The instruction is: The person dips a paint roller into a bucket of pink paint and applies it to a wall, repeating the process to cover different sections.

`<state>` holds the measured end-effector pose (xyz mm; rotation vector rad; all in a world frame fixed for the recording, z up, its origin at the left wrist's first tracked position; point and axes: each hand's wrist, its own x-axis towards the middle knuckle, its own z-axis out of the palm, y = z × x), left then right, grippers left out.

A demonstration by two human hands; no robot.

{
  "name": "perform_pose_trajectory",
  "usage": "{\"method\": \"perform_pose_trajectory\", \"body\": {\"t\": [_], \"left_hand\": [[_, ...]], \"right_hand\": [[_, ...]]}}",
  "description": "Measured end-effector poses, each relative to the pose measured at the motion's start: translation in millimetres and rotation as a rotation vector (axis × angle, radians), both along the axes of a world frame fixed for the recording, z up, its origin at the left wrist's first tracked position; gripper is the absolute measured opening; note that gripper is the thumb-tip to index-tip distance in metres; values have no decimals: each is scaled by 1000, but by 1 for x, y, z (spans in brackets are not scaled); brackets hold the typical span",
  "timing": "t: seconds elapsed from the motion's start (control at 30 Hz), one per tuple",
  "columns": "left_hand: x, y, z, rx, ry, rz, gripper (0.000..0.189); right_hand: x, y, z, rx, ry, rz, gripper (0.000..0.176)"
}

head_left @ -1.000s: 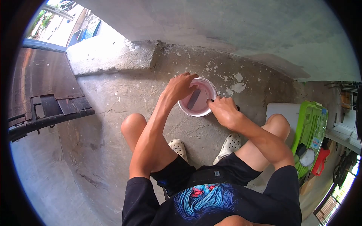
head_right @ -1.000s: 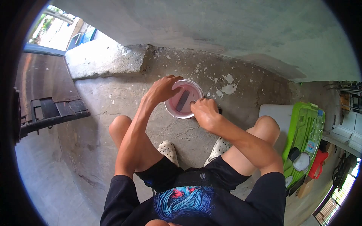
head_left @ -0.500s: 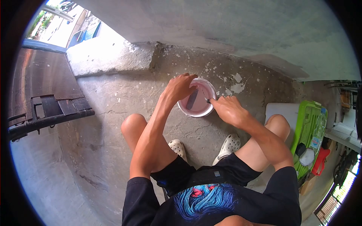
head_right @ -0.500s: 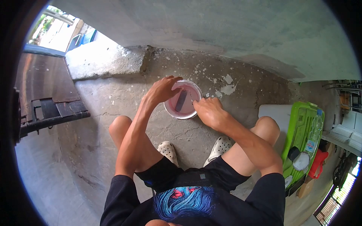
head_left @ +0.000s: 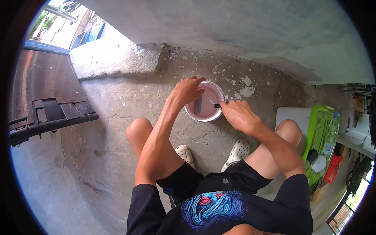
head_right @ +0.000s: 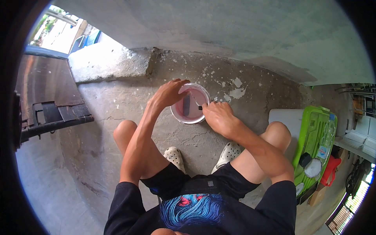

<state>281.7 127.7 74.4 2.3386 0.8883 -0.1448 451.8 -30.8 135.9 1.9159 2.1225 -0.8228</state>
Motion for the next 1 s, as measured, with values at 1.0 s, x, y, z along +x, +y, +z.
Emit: {"method": "perform_pose_trajectory", "body": {"t": [1.0], "left_hand": [[-3, 0, 9, -23, 7, 11, 48]], "right_hand": [[24, 9, 16, 208, 32, -22, 41]]}}
